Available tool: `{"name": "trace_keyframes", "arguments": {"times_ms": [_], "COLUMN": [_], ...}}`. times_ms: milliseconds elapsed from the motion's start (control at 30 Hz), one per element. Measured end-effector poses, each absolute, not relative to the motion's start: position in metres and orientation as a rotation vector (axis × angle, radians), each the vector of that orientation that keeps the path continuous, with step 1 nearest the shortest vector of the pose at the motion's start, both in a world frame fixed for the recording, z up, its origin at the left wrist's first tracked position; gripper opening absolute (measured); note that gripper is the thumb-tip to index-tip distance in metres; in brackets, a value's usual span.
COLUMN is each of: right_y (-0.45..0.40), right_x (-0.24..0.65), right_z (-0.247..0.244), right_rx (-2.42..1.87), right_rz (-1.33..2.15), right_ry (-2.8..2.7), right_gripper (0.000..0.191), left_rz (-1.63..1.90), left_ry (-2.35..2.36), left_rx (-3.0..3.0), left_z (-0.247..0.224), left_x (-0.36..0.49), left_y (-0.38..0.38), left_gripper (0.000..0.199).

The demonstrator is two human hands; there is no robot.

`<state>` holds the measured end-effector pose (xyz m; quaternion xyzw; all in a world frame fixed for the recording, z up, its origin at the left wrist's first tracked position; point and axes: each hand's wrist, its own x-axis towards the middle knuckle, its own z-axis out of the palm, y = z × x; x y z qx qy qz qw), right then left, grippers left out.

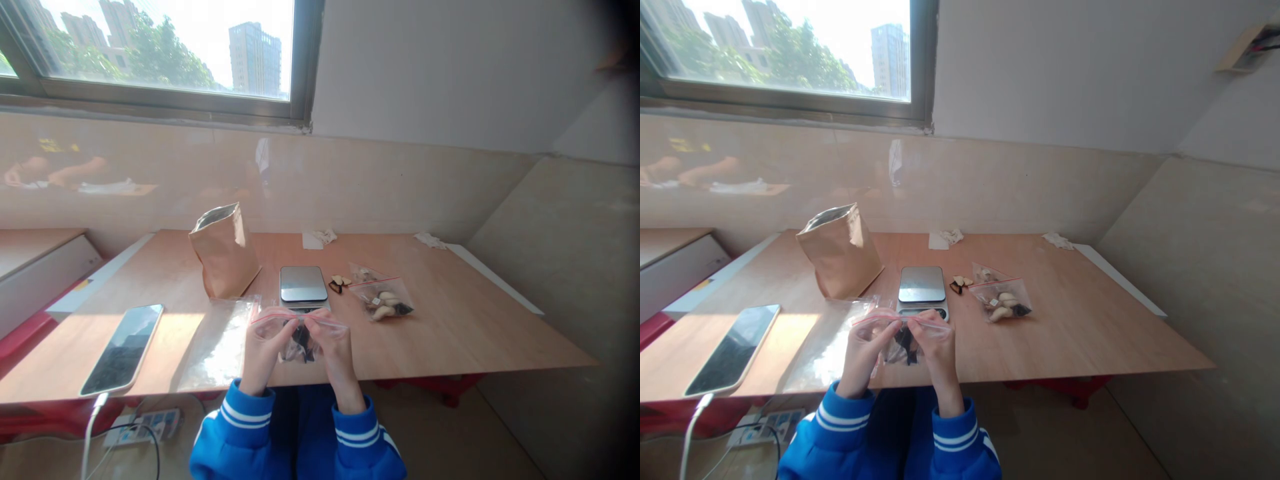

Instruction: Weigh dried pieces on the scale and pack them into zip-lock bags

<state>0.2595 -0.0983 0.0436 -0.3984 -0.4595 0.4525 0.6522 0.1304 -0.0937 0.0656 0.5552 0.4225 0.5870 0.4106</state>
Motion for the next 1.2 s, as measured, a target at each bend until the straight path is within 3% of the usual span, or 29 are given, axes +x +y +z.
{"name": "trace_keyframes", "arguments": {"times_ms": [233, 700, 1000, 1100, 1200], "right_y": [-0.096, -0.100, -0.102, -0.102, -0.107], "right_x": [0.257, 0.270, 0.275, 0.276, 0.282], "right_z": [0.043, 0.051, 0.051, 0.053, 0.062], "right_rx": [-0.847, -0.932, -0.917, -1.009, -1.150], "right_rz": [1.004, 0.925, 1.161, 1.034, 0.661], "right_ry": [-1.025, -1.240, -1.134, -1.059, -0.967], "right_gripper": [0.017, 0.017, 0.028, 0.030, 0.032], "left_rz": [1.354, 1.177, 1.238, 1.226, 1.206], "left_ry": [0.945, 0.932, 0.977, 0.984, 0.998], "left_rx": [1.397, 1.482, 1.414, 1.375, 1.339], "left_z": [0.070, 0.074, 0.071, 0.070, 0.065], "left_x": [0.125, 0.110, 0.113, 0.113, 0.112], "left_y": [-0.094, -0.093, -0.095, -0.093, -0.090], "left_gripper": [0.023, 0.013, 0.019, 0.030, 0.037]}}
